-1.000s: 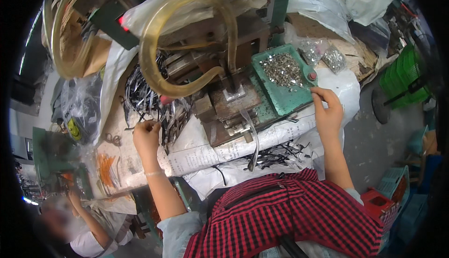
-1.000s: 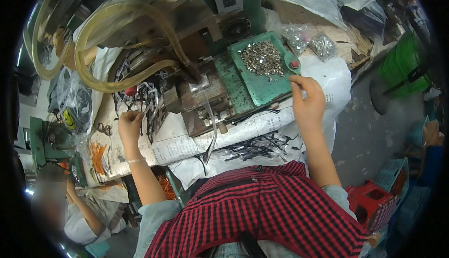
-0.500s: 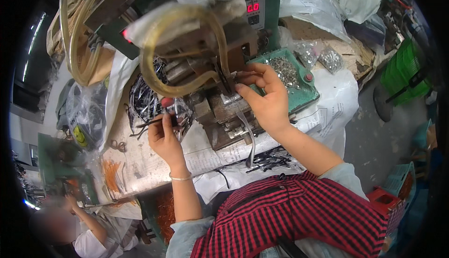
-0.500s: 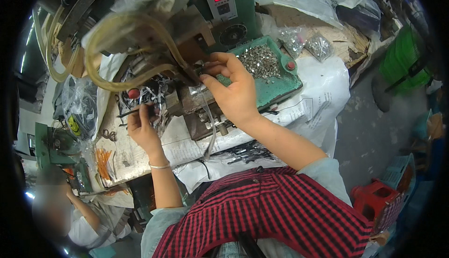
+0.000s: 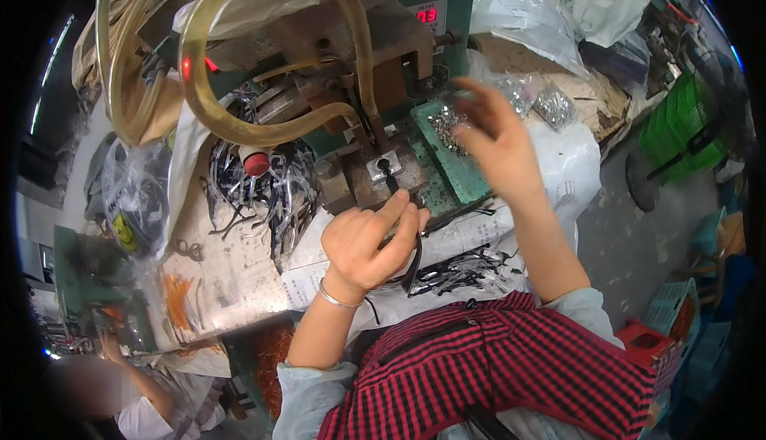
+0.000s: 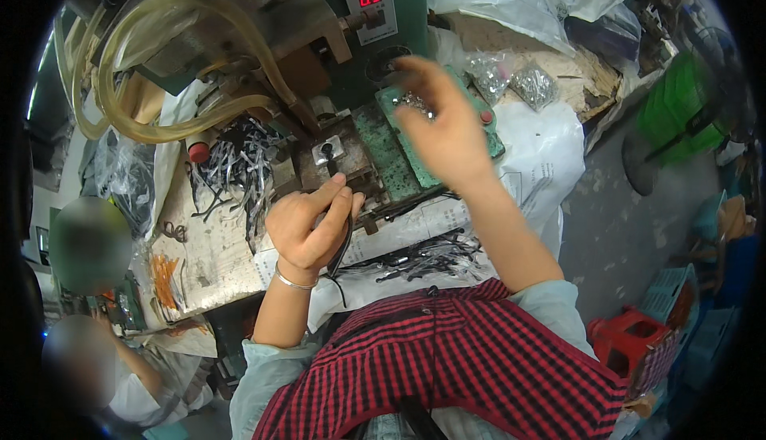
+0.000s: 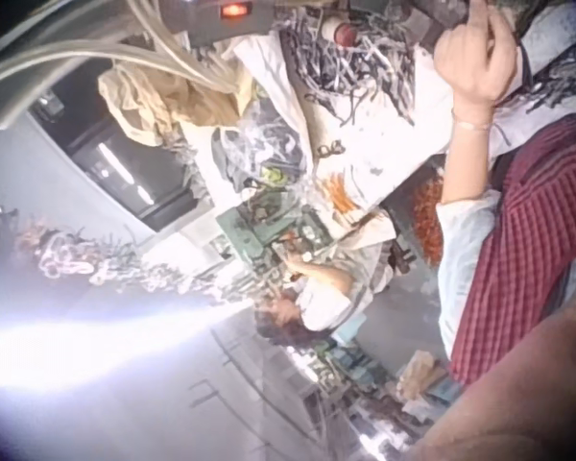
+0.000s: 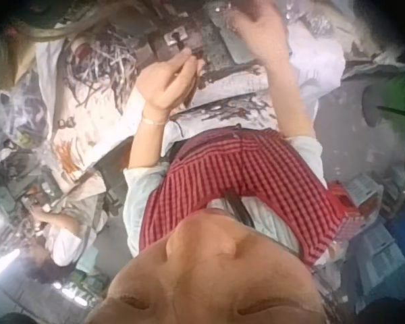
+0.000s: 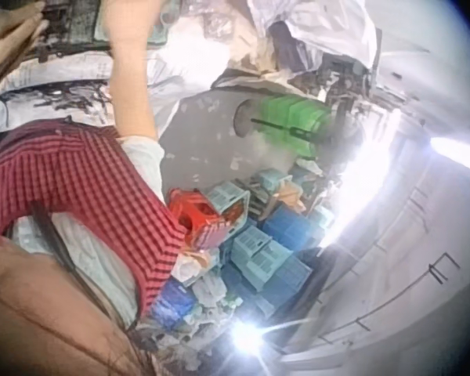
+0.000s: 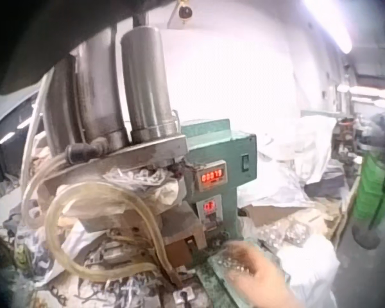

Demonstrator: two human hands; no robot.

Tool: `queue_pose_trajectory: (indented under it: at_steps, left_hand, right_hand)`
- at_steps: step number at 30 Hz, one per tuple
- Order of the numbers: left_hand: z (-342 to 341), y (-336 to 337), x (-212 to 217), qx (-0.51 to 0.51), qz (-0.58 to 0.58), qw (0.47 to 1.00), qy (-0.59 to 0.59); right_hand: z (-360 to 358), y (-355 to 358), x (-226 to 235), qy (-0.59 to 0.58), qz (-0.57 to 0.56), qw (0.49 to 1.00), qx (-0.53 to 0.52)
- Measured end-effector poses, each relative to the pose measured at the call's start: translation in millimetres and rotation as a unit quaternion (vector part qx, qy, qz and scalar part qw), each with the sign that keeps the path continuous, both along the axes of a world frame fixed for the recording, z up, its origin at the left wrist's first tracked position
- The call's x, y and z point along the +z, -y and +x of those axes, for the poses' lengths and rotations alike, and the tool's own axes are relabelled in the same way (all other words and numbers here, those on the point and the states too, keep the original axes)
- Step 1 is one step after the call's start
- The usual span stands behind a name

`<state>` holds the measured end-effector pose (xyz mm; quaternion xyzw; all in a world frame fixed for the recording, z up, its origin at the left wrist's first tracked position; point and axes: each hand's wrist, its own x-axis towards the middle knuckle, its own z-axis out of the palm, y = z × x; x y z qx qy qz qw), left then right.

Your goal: The person repeatedly picks small metallic components from a green tray and places them into a machine fixture, then presses a red button to activate the machine. The person also handles black plastic strips, placing them into the machine and removing them after processing.

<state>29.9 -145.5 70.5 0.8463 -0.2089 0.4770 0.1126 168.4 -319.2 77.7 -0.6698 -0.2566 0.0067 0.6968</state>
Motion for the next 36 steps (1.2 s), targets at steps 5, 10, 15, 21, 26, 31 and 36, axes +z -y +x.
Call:
queue_pose_trajectory:
  at_steps: [5,10,15,21,26,31,36]
  left_hand:
    - [13.7,-1.6,-4.5,-0.035,0.013,0.999,0.037]
    - [8.3,-1.2,-6.7,-0.016,-0.006,1.000,-0.006]
    - [-17.4,9.1,1.9,0.008,-0.083,0.992,-0.095]
    - [-138.9,-30.5,30.2,0.252,-0.057,0.960,-0.112]
    - [-110.5,-137.0,47.3,0.405,-0.154,0.899,0.067]
    - [-52.2,-250.9,-40.1,0.578,-0.214,0.762,-0.199]
    - [-54.2,-314.1,-145.3,0.507,-0.329,0.775,-0.186]
  right_hand:
    - [53.5,63.0,-99.7,-0.032,0.002,0.985,-0.170]
    - [12.4,72.6,-81.8,0.104,-0.375,0.901,-0.190]
    - [12.5,59.6,-83.4,0.188,-0.478,0.831,-0.213]
    - [2.8,65.2,-93.7,0.093,-0.370,0.889,-0.255]
    - [15.1,53.3,-95.3,0.164,-0.269,0.930,-0.188]
    - [19.4,28.4,-85.8,0.108,-0.240,0.943,-0.202]
    - [5.4,48.8,-91.8,0.040,-0.265,0.937,-0.224]
